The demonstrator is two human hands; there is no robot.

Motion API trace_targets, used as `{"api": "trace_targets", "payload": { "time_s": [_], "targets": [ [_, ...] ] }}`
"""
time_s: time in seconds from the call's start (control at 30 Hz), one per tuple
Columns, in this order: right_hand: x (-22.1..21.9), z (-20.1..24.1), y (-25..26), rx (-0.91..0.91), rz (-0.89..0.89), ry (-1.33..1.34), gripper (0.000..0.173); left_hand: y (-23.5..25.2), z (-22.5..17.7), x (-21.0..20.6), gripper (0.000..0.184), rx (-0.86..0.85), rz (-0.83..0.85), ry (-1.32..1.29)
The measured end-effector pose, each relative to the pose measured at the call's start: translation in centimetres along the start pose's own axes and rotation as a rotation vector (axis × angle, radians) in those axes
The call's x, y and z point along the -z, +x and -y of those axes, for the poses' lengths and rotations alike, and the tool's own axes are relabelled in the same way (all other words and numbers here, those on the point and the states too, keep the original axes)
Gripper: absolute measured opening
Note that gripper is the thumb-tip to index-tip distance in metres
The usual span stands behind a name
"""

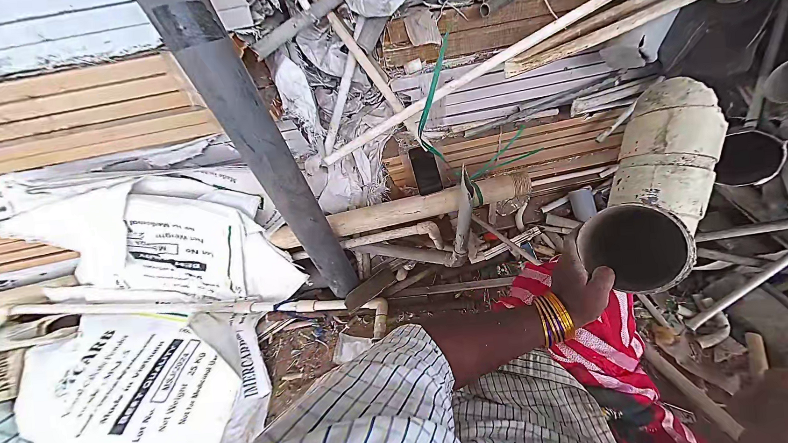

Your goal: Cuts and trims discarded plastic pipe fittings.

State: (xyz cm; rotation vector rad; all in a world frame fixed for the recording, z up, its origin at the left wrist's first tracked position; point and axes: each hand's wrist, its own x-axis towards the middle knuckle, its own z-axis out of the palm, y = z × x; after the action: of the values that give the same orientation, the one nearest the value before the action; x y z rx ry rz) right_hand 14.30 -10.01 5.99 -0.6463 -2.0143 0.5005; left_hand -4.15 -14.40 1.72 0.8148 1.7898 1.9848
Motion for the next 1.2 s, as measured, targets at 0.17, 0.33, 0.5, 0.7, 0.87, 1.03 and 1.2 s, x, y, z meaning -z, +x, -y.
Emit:
{"api": "trace_targets", "payload": {
  "time_s": [0.17, 0.33, 0.5, 0.7, 0.87, 1.03, 1.2],
  "targets": [
    [-1.0, 0.2, 0.2, -0.281, 0.422, -0.198, 0.052, 0.3, -0.3, 0.2, 0.079, 0.079, 0.014, -0.044],
    [-0.2, -0.2, 0.3, -0.007, 0.019, -0.02, 0.072, 0.1, 0.1, 0.2, 0.08, 0.052, -0.021, -0.05],
    [-1.9, -0.7, -0.2, -0.308, 0.432, -0.176, 0.053, 0.4, -0.2, 0.1, 0.08, 0.096, -0.005, -0.044],
    [0.1, 0.1, 0.3, 0.018, -0.045, 0.042, 0.071, 0.3, 0.2, -0.2, 0.079, 0.075, -0.073, -0.061],
    [-2.3, -1.2, -0.3, -0.278, 0.396, -0.181, 0.044, 0.3, 0.2, -0.4, 0.081, 0.08, -0.059, -0.042],
    [-0.4, 0.1, 0.5, 0.034, -0.024, -0.055, 0.06, 0.2, 0.3, -0.5, 0.081, 0.066, -0.085, -0.059],
    [-2.3, -0.4, -0.6, -0.269, 0.371, -0.175, 0.041, 0.3, 0.5, -0.7, 0.081, 0.067, -0.068, -0.045]
  ]
}}
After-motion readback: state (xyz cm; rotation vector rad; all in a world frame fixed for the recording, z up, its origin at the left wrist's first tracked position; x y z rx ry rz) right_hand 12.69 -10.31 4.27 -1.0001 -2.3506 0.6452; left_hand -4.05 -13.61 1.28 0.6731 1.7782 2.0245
